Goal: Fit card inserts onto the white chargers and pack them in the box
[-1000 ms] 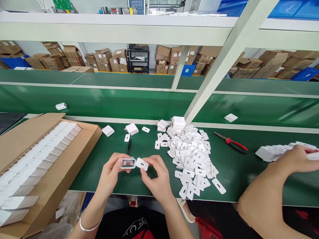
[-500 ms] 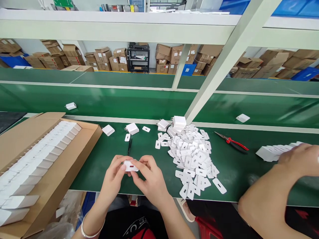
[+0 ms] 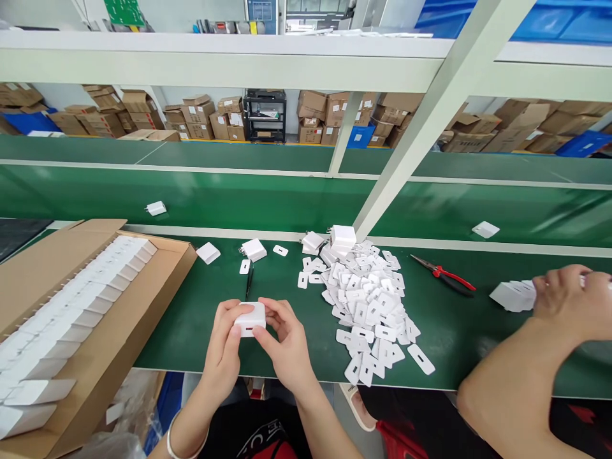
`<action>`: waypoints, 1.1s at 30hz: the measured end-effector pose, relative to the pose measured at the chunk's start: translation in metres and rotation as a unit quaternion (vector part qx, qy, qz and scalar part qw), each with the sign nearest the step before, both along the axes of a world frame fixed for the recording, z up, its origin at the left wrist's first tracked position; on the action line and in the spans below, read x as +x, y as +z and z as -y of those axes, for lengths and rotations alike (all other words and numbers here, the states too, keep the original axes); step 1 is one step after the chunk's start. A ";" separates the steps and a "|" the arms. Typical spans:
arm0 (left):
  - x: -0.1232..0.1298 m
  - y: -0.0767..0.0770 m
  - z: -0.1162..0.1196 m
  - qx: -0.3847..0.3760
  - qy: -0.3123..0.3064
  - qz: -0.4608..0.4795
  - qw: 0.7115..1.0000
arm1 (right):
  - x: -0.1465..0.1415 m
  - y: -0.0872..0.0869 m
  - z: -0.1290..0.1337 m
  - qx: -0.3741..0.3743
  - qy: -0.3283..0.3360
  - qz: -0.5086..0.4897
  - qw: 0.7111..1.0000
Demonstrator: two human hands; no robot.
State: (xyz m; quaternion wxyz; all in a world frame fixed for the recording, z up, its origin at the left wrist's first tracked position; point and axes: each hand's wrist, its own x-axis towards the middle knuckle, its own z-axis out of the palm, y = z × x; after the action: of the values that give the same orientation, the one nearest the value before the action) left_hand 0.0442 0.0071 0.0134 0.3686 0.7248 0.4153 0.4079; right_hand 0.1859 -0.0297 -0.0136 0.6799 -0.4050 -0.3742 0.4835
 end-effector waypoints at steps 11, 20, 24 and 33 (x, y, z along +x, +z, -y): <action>-0.002 -0.018 -0.008 0.090 -0.026 0.026 0.995 | -0.016 -0.005 0.000 -0.008 -0.020 -0.062 0.998; 0.003 -0.026 -0.001 0.017 -0.009 0.074 0.997 | -0.023 -0.016 -0.005 -0.016 -0.080 -0.042 0.996; 0.003 -0.030 -0.003 -0.004 -0.011 0.054 0.998 | -0.027 -0.027 -0.009 -0.008 -0.102 -0.033 0.994; 0.000 -0.045 -0.006 0.010 0.022 0.070 0.997 | -0.034 -0.038 -0.008 -0.018 -0.086 -0.046 0.995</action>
State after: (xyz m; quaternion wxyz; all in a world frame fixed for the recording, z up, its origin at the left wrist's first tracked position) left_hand 0.0442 0.0128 -0.0312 0.3807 0.6884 0.4002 0.4700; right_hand 0.1516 -0.0220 -0.0517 0.7283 -0.4252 -0.2977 0.4474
